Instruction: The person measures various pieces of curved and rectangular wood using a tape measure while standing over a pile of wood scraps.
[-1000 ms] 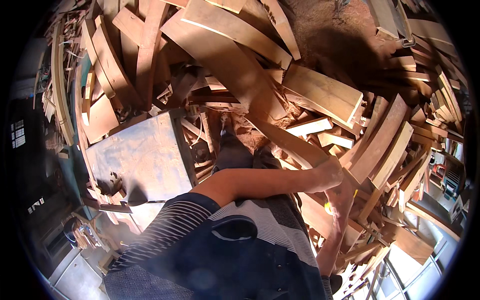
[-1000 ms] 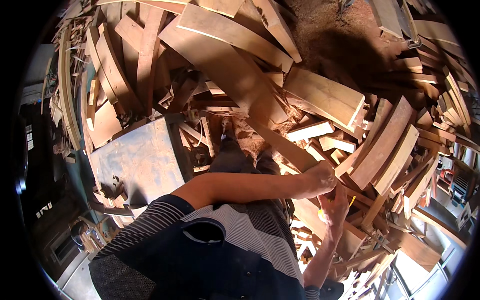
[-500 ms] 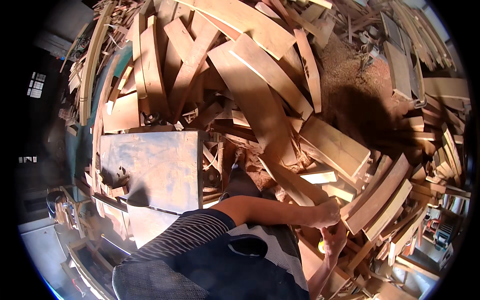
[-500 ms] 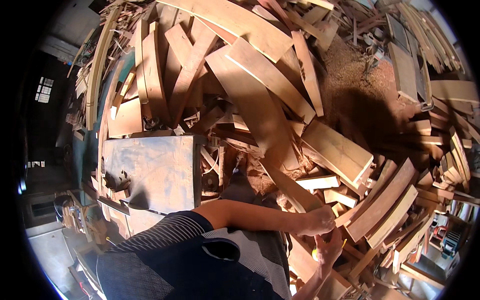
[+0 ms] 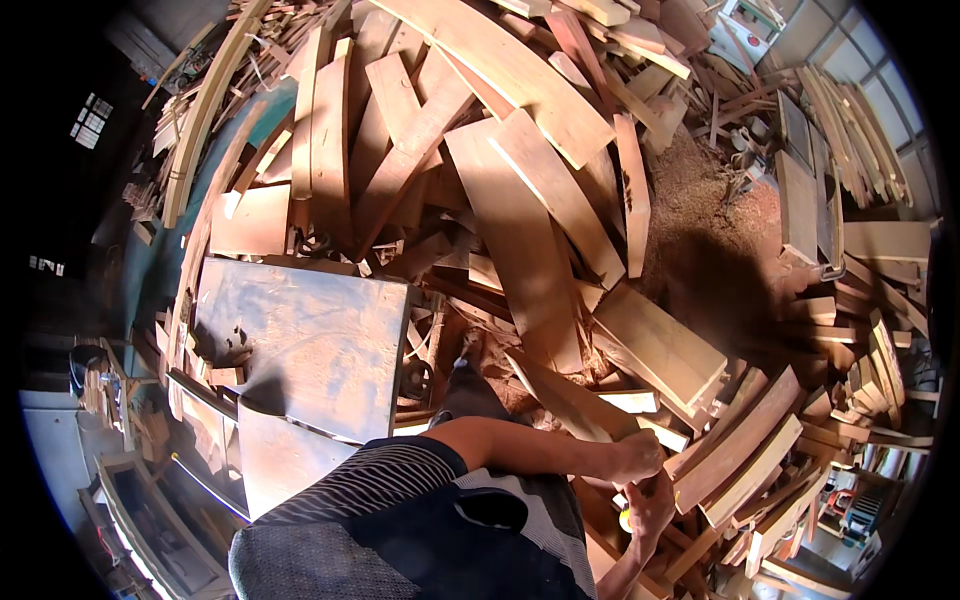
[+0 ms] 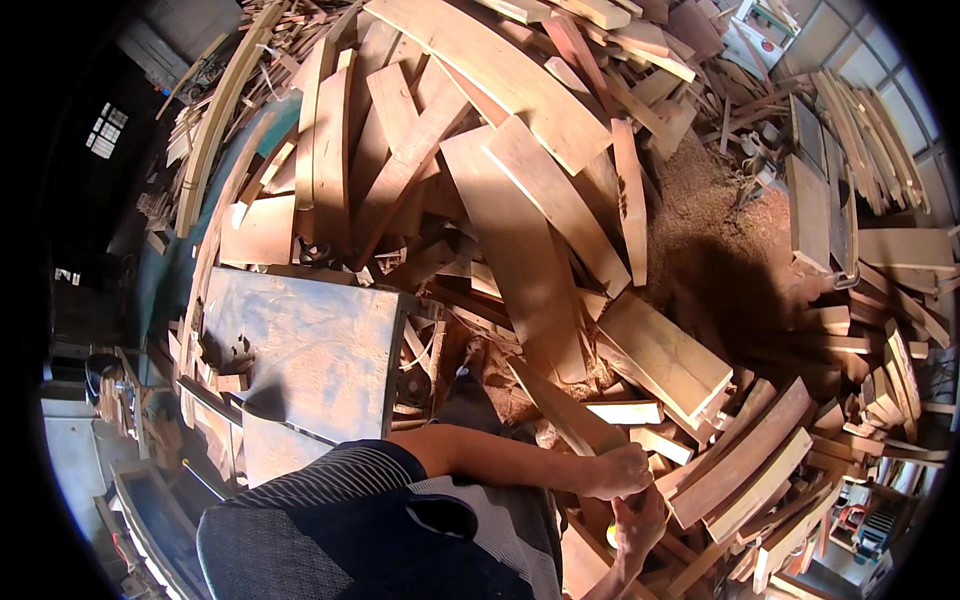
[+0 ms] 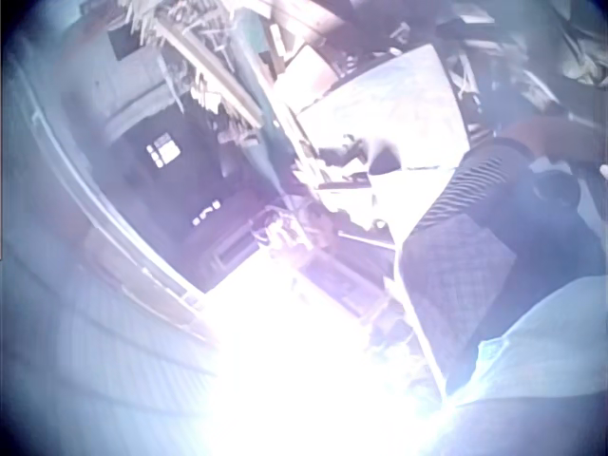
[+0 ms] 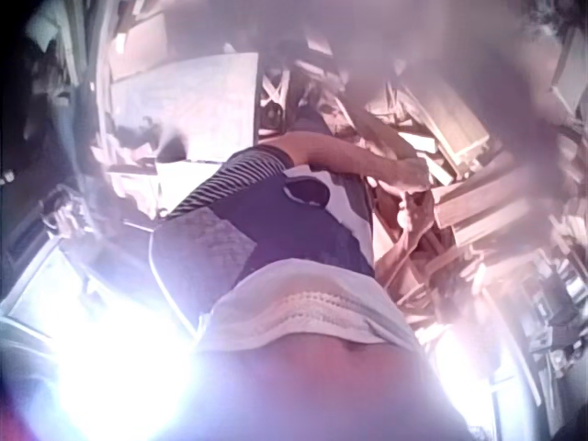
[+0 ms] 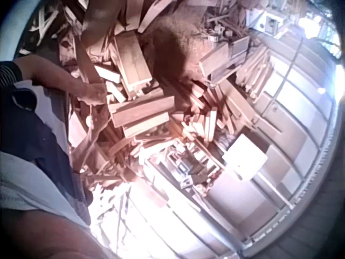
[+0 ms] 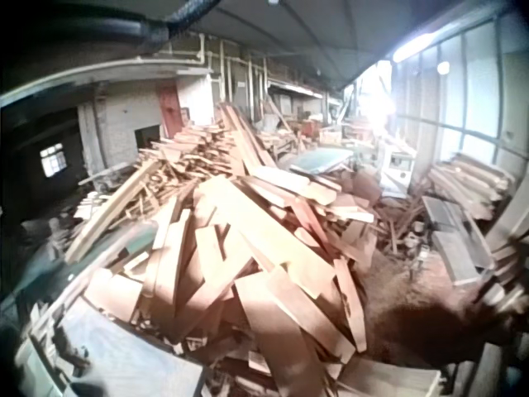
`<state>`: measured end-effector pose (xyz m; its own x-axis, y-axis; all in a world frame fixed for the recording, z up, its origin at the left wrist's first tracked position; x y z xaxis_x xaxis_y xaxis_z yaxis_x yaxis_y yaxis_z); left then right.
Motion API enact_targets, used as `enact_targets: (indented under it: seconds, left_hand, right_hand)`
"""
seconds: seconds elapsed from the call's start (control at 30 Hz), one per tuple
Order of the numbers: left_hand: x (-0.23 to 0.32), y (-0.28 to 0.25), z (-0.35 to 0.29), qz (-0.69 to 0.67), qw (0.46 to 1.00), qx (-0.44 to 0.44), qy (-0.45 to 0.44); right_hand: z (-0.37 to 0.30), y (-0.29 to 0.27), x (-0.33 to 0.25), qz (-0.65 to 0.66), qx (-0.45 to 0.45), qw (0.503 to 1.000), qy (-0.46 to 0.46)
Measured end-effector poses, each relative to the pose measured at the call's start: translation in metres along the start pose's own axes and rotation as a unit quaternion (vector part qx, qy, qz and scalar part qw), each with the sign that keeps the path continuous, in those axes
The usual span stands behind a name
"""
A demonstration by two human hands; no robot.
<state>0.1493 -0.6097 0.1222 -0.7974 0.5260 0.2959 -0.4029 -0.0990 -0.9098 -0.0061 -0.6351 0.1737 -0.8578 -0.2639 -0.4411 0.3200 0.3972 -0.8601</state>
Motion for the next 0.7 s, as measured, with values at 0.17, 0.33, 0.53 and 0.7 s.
enact_targets:
  seconds: [0.17, 0.33, 0.53, 0.7]
  left_hand:
    - [-0.013, 0.016, -0.002, -0.097, 0.995, 0.019, -0.030]
    - [-0.020, 0.032, -0.026, -0.153, 0.926, 0.331, -0.098]
    - [-0.048, 0.010, -0.033, -0.222, 0.947, 0.176, -0.148]
    - [-0.077, -0.008, -0.053, -0.357, 0.872, 0.299, -0.148]
  right_hand:
    - [0.007, -0.004, -0.021, 0.025, -0.028, 0.999, 0.000]
    - [0.019, 0.003, -0.040, -0.017, -0.030, 0.999, -0.013]
    - [0.045, 0.016, -0.050, -0.040, 0.003, 0.992, -0.120]
    - [0.064, 0.014, -0.099, -0.065, -0.047, 0.993, -0.085]
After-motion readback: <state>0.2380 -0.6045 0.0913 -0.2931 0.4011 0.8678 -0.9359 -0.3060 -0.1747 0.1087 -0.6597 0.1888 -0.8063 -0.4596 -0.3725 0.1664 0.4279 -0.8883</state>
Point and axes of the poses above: each hand's wrist, its own z-axis towards the middle knuckle, its own y-axis out of the palm, x = y × z, the point moved 1 cm from there along z, towards the middle knuckle, and after that the axes turned 12 degrees about y, right-handed, at the moved point
